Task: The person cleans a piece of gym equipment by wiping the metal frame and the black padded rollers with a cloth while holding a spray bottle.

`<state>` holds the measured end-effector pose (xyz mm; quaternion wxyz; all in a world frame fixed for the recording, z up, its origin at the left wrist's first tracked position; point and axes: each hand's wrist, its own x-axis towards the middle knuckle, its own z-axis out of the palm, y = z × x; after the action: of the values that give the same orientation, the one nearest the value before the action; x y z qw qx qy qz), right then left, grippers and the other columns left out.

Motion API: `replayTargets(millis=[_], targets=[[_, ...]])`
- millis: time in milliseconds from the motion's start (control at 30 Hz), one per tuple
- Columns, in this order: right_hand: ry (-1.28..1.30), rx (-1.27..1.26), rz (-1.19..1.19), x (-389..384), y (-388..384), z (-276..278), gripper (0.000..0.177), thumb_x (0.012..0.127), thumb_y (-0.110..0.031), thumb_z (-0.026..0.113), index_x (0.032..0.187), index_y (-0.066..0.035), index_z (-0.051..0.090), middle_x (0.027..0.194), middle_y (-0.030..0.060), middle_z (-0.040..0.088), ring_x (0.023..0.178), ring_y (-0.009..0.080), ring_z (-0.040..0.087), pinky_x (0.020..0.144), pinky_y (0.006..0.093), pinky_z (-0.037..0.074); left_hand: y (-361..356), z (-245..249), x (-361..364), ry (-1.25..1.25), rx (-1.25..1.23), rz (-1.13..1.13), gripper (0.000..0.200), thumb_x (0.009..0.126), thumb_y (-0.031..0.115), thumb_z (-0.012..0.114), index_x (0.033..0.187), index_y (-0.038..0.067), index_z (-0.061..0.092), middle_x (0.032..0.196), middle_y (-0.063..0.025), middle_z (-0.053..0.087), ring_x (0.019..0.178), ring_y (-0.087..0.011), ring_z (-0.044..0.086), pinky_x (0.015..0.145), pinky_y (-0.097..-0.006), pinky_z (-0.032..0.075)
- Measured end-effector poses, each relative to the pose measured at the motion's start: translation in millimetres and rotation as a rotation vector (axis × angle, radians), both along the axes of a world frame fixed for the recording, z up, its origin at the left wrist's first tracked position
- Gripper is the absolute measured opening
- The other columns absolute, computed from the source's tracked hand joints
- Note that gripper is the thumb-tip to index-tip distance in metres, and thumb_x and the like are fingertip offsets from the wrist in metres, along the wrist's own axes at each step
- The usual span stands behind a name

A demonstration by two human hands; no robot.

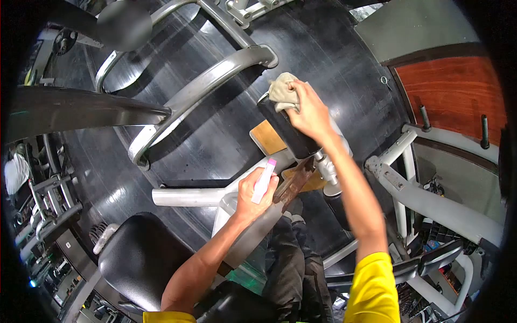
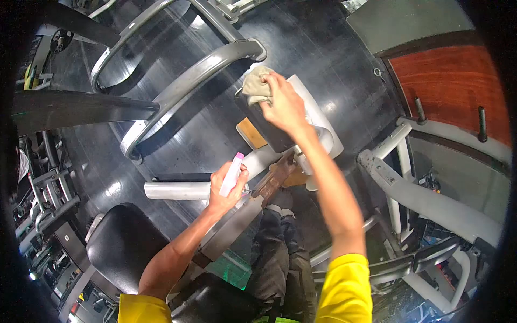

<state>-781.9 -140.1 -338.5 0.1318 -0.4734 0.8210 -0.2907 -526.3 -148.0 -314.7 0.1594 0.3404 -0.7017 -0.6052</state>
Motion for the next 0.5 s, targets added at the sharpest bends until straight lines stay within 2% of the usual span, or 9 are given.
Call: replayTargets(millis=[100,167,300,367,500], targets=[[0.081,-0.093,-0.118,28,3,-11,0.057,0.08,-0.003,0.064,0.135,-0.008,0.051,0.145,0.0182,0.049,0.135,0.037,0.046,0.109,0.0427,0.042,-3,-1,-1,0.01,-0.055,0.006,0.008,0.092,0.008,0.066,0.095,0.001,0.063,0.065,-0.003,0.062,0.053,-0.0081,0.058,0.05,-0.026,0.047],[0.199,0.01,-0.082,36,14,-9,0.067,0.077,0.004,0.062,0.14,-0.014,0.051,0.145,0.0159,0.05,0.135,0.0356,0.046,0.111,0.0425,0.041,-4,0,-2,0.004,-0.039,-0.007,0.008,0.092,0.008,0.066,0.096,0.001,0.063,0.065,-0.0029,0.062,0.053,-0.0081,0.058,0.05,-0.0259,0.046],[0.272,0.086,-0.026,50,55,5,0.073,0.074,0.007,0.063,0.141,-0.02,0.052,0.145,0.013,0.05,0.136,0.0326,0.046,0.113,0.0414,0.039,-1,-2,2,-0.033,0.004,-0.027,0.007,0.092,0.007,0.066,0.095,0.001,0.063,0.065,-0.0027,0.061,0.053,-0.0079,0.058,0.05,-0.0252,0.046],[0.274,0.186,0.106,54,88,16,0.074,0.072,0.007,0.063,0.139,-0.024,0.054,0.145,0.0103,0.051,0.135,0.0308,0.047,0.111,0.0401,0.042,-3,3,0,-0.011,-0.032,-0.046,0.006,0.092,0.006,0.065,0.095,0.001,0.063,0.065,-0.0027,0.061,0.053,-0.0079,0.058,0.05,-0.0252,0.046],[0.223,0.293,0.175,51,142,36,0.074,0.07,0.006,0.064,0.135,-0.027,0.058,0.143,0.0063,0.054,0.133,0.0278,0.051,0.106,0.0377,0.048,0,4,-1,0.014,-0.065,-0.067,0.006,0.092,0.005,0.066,0.094,0.001,0.063,0.065,-0.0031,0.062,0.054,-0.0081,0.058,0.051,-0.0257,0.047]])
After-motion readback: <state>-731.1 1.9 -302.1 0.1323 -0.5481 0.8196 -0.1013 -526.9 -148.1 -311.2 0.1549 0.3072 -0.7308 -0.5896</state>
